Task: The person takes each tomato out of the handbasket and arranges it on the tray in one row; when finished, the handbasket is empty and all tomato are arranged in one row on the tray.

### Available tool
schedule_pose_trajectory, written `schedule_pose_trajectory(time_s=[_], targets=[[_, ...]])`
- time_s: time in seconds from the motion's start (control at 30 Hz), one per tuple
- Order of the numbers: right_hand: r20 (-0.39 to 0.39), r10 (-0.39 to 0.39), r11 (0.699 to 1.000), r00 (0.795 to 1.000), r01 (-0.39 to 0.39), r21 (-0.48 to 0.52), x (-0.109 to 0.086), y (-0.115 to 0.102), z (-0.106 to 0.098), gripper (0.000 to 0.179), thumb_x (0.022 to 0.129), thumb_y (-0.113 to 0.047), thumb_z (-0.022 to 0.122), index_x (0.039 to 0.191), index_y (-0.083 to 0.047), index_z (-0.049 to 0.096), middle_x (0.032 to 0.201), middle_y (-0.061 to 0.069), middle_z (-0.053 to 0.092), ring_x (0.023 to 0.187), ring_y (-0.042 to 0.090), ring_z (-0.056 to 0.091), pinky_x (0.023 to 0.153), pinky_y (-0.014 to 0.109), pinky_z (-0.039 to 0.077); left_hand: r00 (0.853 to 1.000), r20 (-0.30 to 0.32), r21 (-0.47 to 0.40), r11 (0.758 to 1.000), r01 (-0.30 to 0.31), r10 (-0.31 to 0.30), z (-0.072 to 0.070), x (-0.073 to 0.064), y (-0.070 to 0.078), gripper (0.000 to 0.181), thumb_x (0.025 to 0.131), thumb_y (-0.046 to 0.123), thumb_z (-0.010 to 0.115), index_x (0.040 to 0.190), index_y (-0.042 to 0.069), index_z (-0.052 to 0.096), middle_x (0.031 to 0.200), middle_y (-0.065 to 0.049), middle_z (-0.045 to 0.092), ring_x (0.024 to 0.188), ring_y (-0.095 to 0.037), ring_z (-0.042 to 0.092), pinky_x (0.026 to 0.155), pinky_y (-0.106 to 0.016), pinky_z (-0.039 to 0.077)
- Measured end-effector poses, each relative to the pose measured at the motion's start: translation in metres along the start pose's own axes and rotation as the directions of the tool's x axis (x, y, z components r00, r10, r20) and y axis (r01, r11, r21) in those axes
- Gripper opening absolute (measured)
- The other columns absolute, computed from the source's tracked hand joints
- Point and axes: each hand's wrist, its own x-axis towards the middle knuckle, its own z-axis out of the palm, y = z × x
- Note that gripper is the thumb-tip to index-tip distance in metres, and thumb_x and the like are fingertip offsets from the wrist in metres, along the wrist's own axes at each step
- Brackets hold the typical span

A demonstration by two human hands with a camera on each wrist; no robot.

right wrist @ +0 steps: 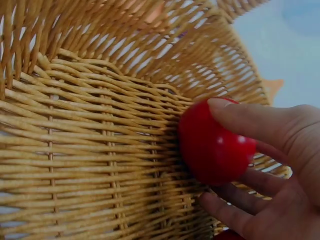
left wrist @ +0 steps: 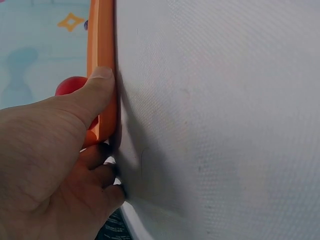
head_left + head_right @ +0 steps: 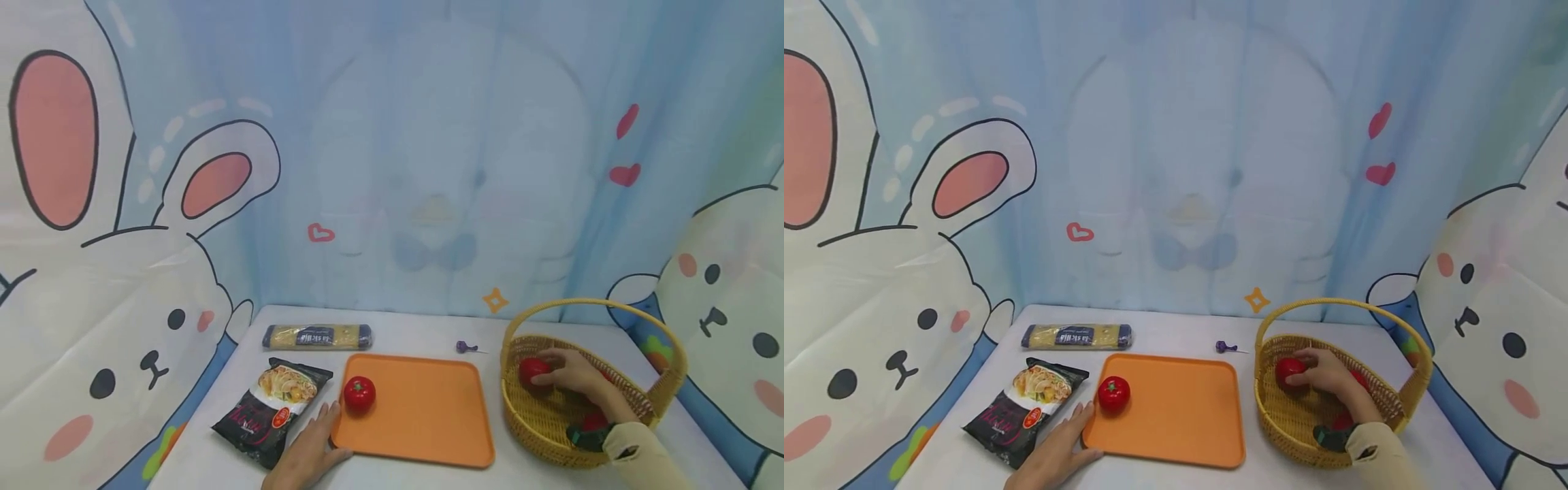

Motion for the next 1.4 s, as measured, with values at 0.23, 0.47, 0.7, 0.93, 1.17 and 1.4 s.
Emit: schedule_pose_trajectory(time_s=[0.23,0.47,0.7,0.93,1.17,1.4], targets=[[-0.016,-0.01,0.995,1.0,0.008,-0.099,0.003,-0.01,0.008,0.083,0.082,-0.024,0.094,0.14,0.019,0.054,0.131,0.043,0.06,0.117,0.056,0.063,0.095,0.066,0.06,1.0,0.0,0.004,1.0,0.004,-0.004,0.0,0.002,-0.001,0.091,0.092,0.03,0.087,0.164,0.0,0.041,0.169,-0.031,0.036,0.153,-0.059,0.033,0.124,-0.075,0.029],[-0.072,-0.026,0.987,0.997,0.014,-0.161,0.002,-0.016,0.017,0.081,0.075,-0.023,0.098,0.13,0.02,0.057,0.119,0.039,0.065,0.109,0.052,0.065,0.091,0.067,0.06,1.0,0.011,0.004,1.0,0.013,-0.013,0.0,0.002,0.0,0.091,0.091,0.028,0.088,0.163,-0.002,0.041,0.169,-0.033,0.034,0.153,-0.058,0.033,0.124,-0.075,0.028],[-0.076,0.001,0.988,0.997,-0.013,-0.154,0.0,-0.018,0.02,0.079,0.071,-0.021,0.099,0.124,0.018,0.055,0.116,0.037,0.065,0.107,0.051,0.066,0.091,0.068,0.06,0.998,0.028,-0.027,0.998,0.049,-0.048,0.003,0.005,0.001,0.091,0.091,0.026,0.088,0.163,-0.002,0.041,0.17,-0.03,0.034,0.154,-0.059,0.031,0.125,-0.075,0.026],[-0.104,0.001,0.99,0.995,-0.016,-0.14,0.0,-0.024,0.021,0.075,0.078,-0.023,0.092,0.126,0.014,0.049,0.117,0.039,0.062,0.106,0.052,0.065,0.086,0.065,0.062,0.998,0.022,-0.033,0.998,0.058,-0.057,0.003,0.006,0.001,0.091,0.091,0.026,0.088,0.163,-0.001,0.041,0.17,-0.029,0.034,0.155,-0.058,0.03,0.125,-0.075,0.025],[-0.138,-0.002,0.988,0.99,-0.019,-0.151,-0.002,-0.033,0.02,0.075,0.084,-0.026,0.086,0.133,0.017,0.049,0.12,0.042,0.06,0.107,0.054,0.065,0.084,0.063,0.065,0.998,0.02,-0.03,0.997,0.067,-0.066,0.002,0.005,0.003,0.09,0.091,0.026,0.088,0.164,0.0,0.041,0.171,-0.029,0.034,0.154,-0.06,0.03,0.125,-0.076,0.025],[-0.176,0.009,0.987,0.984,-0.037,-0.157,-0.014,-0.045,0.017,0.075,0.088,-0.031,0.082,0.131,0.023,0.053,0.114,0.04,0.065,0.1,0.047,0.069,0.08,0.057,0.066,0.998,0.022,-0.03,0.998,0.059,-0.058,0.003,0.004,0.003,0.091,0.091,0.025,0.087,0.164,-0.001,0.04,0.17,-0.03,0.033,0.153,-0.061,0.03,0.125,-0.076,0.025]])
